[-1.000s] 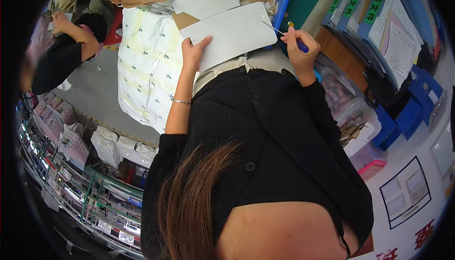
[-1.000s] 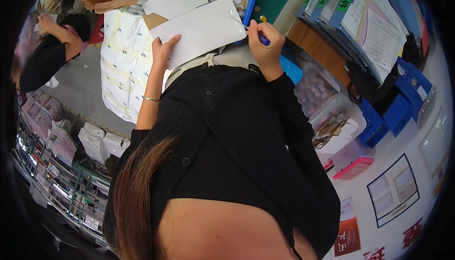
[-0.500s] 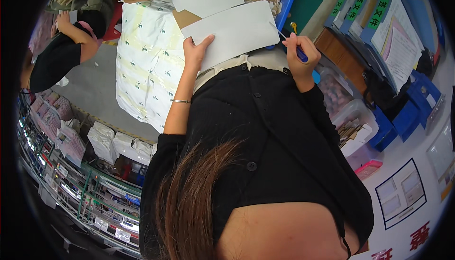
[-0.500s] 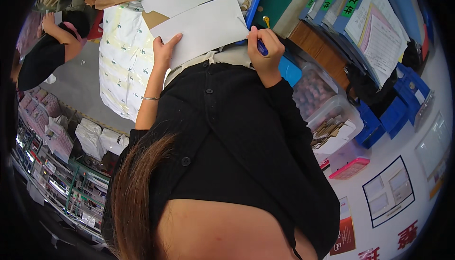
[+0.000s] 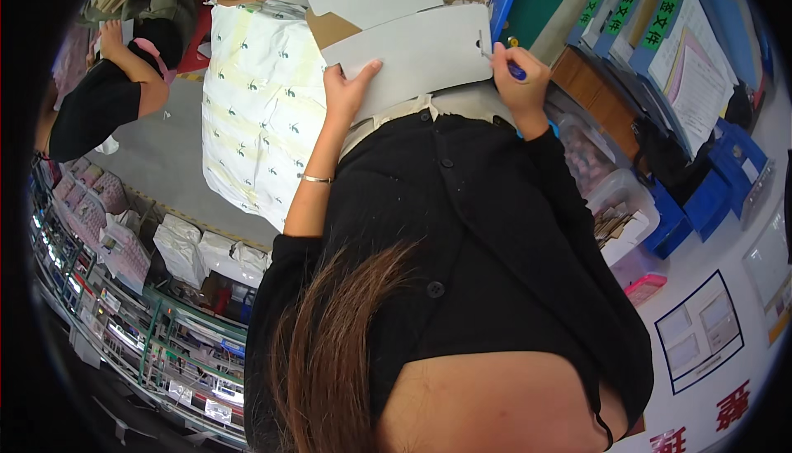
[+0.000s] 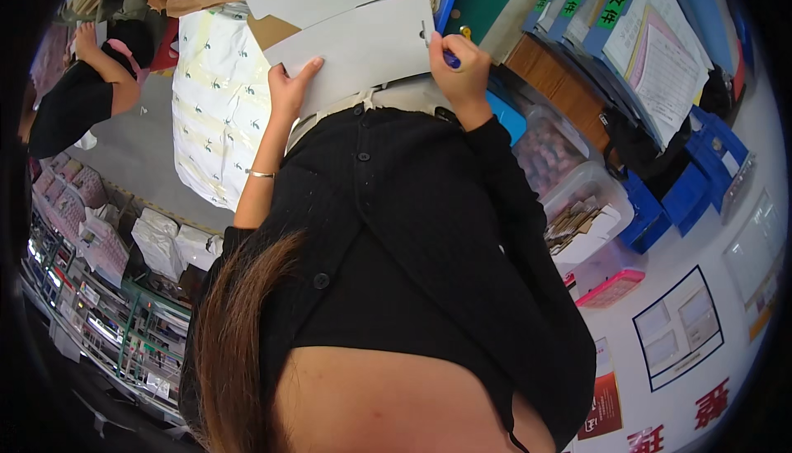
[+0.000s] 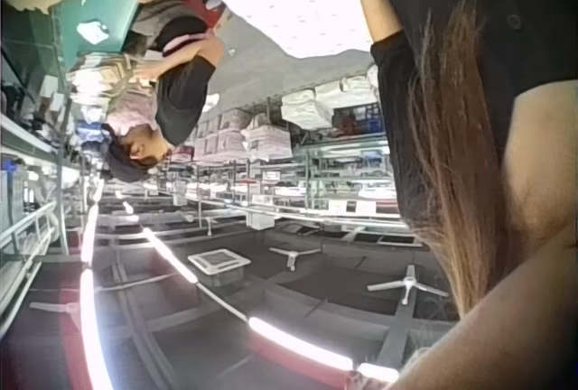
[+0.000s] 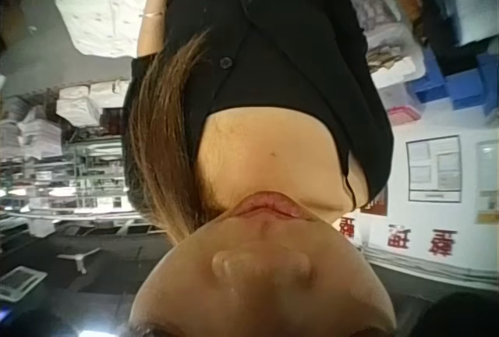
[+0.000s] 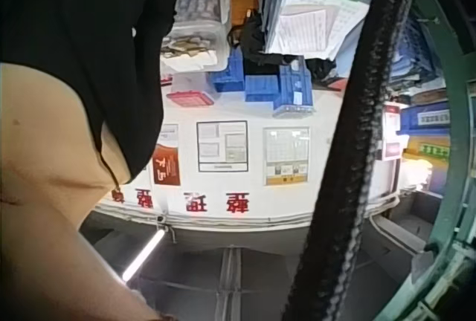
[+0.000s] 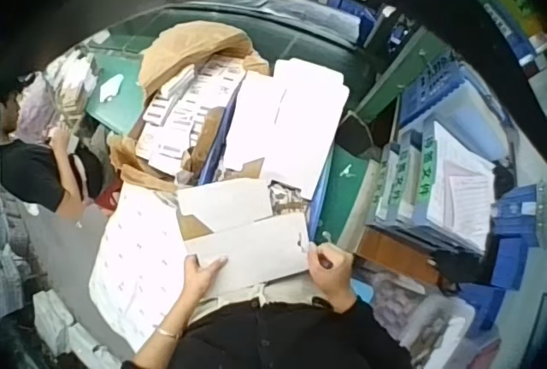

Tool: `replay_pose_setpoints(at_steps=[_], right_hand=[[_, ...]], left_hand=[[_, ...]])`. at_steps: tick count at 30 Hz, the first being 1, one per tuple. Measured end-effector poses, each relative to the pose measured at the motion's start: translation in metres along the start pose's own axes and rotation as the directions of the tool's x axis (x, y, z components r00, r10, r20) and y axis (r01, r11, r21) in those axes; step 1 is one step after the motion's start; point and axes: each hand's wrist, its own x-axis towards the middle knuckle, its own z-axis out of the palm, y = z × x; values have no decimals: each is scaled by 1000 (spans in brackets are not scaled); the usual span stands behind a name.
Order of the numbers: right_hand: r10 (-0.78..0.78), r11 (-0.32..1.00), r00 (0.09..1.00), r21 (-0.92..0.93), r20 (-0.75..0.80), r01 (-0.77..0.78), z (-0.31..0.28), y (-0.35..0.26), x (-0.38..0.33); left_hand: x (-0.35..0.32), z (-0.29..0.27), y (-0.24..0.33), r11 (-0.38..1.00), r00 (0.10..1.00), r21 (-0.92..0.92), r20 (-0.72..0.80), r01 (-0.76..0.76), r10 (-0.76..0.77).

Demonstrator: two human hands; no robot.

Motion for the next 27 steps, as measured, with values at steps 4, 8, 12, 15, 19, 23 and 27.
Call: replay_pose_setpoints(at_steps=[4,8,12,15,19,23,27], right_hand=[[-3,1000,998,-18,-55,2,-21,-28,0],[-44,999,988,-11,-151,43,-30,-37,-8],[-99,995,974,-22,-204,97,-26,-39,-9],[-146,986,980,-98,-137,133,-15,-40,4],[-59,985,997,-166,-49,50,-16,-30,43],[558,796,828,312,-46,-519,-51,-32,94],[363,782,820,623,-443,-10,-85,-64,105]], left_hand=[[7,-2,-14,1000,1000,-18,-12,20,-21],[8,2,-11,998,1000,-51,15,22,-21],[6,6,-1,998,999,-61,30,13,-11],[-1,6,8,1000,1000,-14,5,-4,4],[-24,7,42,954,996,287,5,-88,90],[-23,8,38,914,979,358,-4,-190,205],[-30,3,25,924,970,331,-76,-193,230]])
